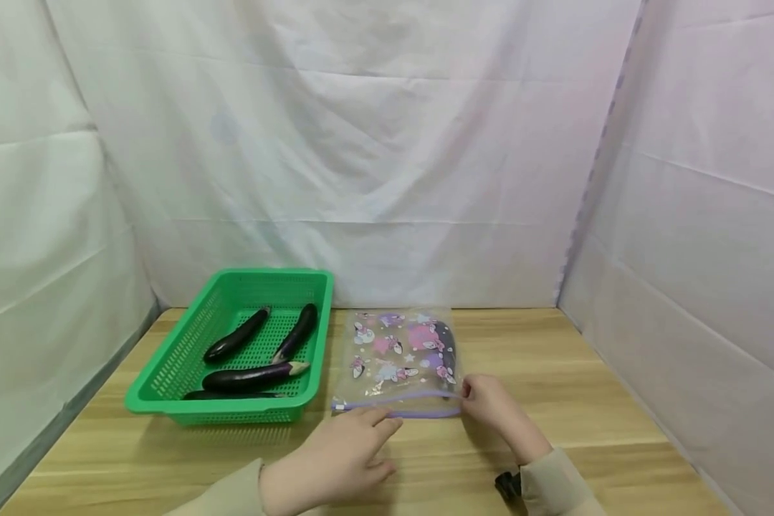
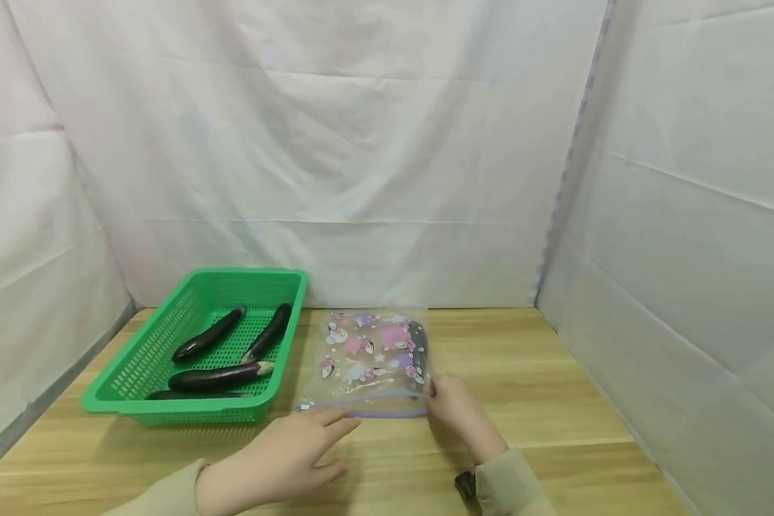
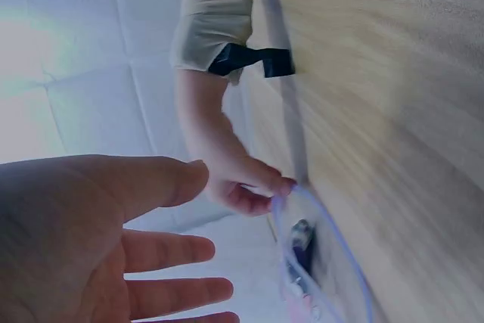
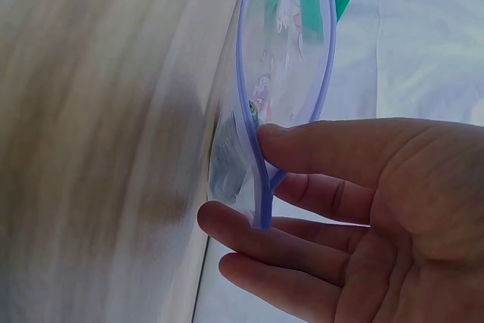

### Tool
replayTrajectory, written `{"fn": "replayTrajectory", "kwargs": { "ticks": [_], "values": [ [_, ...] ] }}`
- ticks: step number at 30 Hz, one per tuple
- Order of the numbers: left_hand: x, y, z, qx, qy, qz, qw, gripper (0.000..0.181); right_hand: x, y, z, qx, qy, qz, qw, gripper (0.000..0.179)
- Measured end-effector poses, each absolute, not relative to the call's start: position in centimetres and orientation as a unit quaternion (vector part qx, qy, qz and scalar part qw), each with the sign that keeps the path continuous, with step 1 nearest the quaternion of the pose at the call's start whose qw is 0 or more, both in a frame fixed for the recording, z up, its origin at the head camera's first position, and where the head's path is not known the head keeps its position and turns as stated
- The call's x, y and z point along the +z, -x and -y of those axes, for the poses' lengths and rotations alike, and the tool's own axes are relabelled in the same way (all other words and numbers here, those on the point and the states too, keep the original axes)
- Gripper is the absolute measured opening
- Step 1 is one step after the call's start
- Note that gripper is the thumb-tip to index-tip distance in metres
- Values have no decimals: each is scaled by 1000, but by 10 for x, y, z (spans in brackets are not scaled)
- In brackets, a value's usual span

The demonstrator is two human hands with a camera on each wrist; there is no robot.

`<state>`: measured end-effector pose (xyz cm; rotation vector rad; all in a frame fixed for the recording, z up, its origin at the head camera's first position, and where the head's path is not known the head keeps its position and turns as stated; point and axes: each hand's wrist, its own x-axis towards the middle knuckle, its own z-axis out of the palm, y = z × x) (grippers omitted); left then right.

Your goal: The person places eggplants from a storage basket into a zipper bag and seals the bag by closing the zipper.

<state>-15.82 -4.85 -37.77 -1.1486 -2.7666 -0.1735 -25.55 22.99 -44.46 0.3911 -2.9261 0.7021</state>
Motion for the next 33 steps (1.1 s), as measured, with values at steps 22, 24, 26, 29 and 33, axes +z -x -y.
{"fn": "replayTrajectory", "kwargs": {
  "ticks": [22,24,26,29,33],
  "values": [
    [-315,226,136,-25,287,937,201,59,-447,253,-230,228,-126,964,47,16],
    [-318,236,143,-34,277,940,199,59,-448,252,-231,232,-128,963,48,18],
    [-319,248,150,-44,264,943,197,60,-449,251,-230,234,-130,962,53,20],
    [-318,266,159,-53,242,950,190,60,-448,252,-230,237,-126,961,57,20],
    [-317,287,170,-43,227,956,180,60,-446,253,-228,237,-123,962,59,19]
  ]
}}
